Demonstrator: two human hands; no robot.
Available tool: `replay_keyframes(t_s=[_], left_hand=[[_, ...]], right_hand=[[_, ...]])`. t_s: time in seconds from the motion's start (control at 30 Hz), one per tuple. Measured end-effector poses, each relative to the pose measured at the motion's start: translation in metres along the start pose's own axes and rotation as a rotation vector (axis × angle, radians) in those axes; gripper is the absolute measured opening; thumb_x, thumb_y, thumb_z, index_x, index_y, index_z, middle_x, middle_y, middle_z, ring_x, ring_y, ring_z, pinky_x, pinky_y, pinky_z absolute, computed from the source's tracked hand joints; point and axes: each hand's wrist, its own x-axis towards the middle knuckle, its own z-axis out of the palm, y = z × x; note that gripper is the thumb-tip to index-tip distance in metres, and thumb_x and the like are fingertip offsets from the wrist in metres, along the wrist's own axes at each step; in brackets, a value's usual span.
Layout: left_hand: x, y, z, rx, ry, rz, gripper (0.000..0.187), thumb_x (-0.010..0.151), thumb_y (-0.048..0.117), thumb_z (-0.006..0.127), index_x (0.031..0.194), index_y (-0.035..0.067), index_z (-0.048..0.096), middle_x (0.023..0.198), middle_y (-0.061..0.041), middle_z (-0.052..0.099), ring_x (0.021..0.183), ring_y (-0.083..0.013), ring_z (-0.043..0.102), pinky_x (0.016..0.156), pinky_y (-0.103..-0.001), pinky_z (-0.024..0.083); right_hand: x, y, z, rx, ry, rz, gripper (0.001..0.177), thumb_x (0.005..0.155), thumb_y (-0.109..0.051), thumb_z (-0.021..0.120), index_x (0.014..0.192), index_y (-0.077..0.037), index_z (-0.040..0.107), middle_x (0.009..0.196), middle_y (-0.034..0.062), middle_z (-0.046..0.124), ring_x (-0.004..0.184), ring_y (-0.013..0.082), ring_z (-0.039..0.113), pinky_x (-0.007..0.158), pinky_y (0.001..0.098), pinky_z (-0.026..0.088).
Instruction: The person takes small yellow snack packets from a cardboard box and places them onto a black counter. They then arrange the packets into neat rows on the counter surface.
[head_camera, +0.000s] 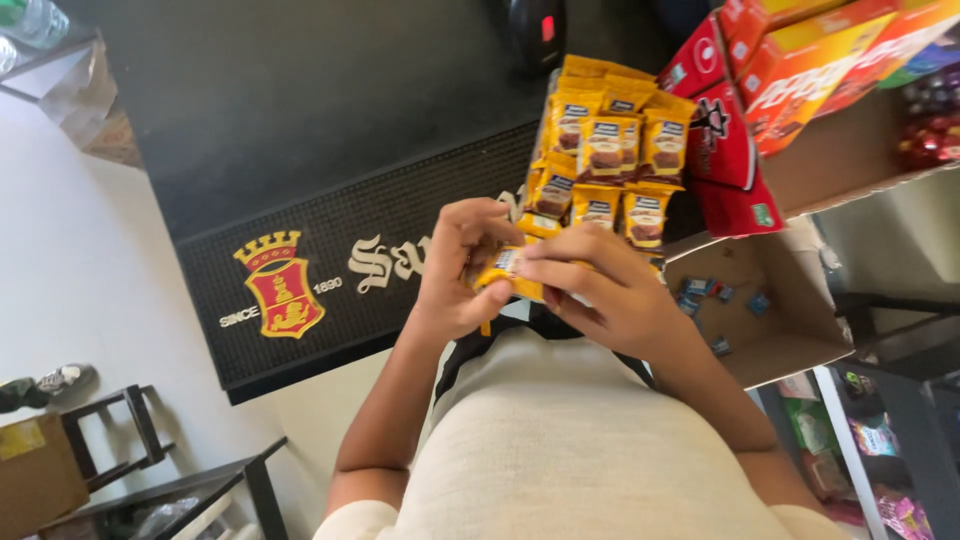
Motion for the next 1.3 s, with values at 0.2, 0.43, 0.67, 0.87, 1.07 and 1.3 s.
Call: replay_keyframes(t_s=[0.2, 0.43, 0.67, 0.87, 1.07, 1.3], left_hand=[[0.047, 0.039, 0.032, 0.675, -0.01, 0.164, 0.038, 0.097, 0.022, 0.079, 0.129, 0.011, 0.062, 0.115, -0.006, 0.062, 0.1, -0.02, 0.065, 0.082, -0.031, 0.054], [0.094, 0.047, 0.055, 0.92, -0.07, 0.069, 0.036, 0.092, 0.03, 0.081, 0.122, 0.015, 0.065, 0.112, -0.008, 0.058, 0.083, -0.0218, 0.065, 0.072, -0.038, 0.054], [0.104, 0.035, 0.068, 1.138, 0.022, 0.167, 0.028, 0.09, 0.023, 0.079, 0.116, 0.022, 0.07, 0.106, -0.001, 0.058, 0.099, -0.0221, 0.066, 0.075, -0.037, 0.056], [0.102, 0.048, 0.069, 1.019, 0.092, 0.115, 0.029, 0.091, 0.018, 0.078, 0.119, 0.019, 0.069, 0.105, -0.004, 0.057, 0.094, -0.0224, 0.067, 0.075, -0.037, 0.056], [0.101, 0.047, 0.065, 0.735, 0.197, 0.068, 0.011, 0.104, 0.011, 0.07, 0.115, 0.011, 0.069, 0.1, -0.003, 0.058, 0.082, -0.0152, 0.059, 0.072, -0.031, 0.049], [0.094, 0.036, 0.093, -0.193, 0.213, 0.112, 0.012, 0.116, 0.011, 0.053, 0.111, 0.001, 0.058, 0.107, -0.001, 0.06, 0.101, -0.005, 0.056, 0.097, -0.021, 0.047]], right_hand=[[-0.036, 0.023, -0.033, -0.346, 0.405, 0.161, 0.036, 0.089, 0.002, 0.083, 0.117, -0.005, 0.062, 0.115, 0.0142, 0.064, 0.105, 0.0316, 0.064, 0.089, 0.037, 0.054], [-0.037, 0.083, -0.042, -0.24, 0.488, 0.423, 0.031, 0.087, 0.004, 0.077, 0.113, -0.005, 0.062, 0.116, 0.011, 0.055, 0.103, 0.0266, 0.063, 0.089, 0.036, 0.056], [-0.033, 0.098, -0.047, -0.476, 0.32, 0.192, 0.04, 0.084, 0.006, 0.081, 0.119, -0.002, 0.062, 0.12, 0.0135, 0.057, 0.115, 0.0339, 0.06, 0.1, 0.0433, 0.05], [-0.021, 0.087, -0.058, -0.378, 0.133, 0.157, 0.039, 0.087, -0.004, 0.082, 0.122, 0.0, 0.065, 0.119, 0.0142, 0.06, 0.112, 0.0356, 0.059, 0.097, 0.0444, 0.05], [-0.022, 0.081, -0.057, -0.286, 0.206, 0.165, 0.022, 0.097, 0.003, 0.071, 0.119, -0.001, 0.069, 0.116, 0.013, 0.063, 0.11, 0.0316, 0.062, 0.098, 0.0401, 0.051], [-0.006, 0.035, -0.052, -0.023, 0.153, 0.051, 0.044, 0.082, -0.01, 0.078, 0.12, -0.003, 0.056, 0.116, 0.0178, 0.058, 0.106, 0.0331, 0.061, 0.096, 0.0396, 0.052]])
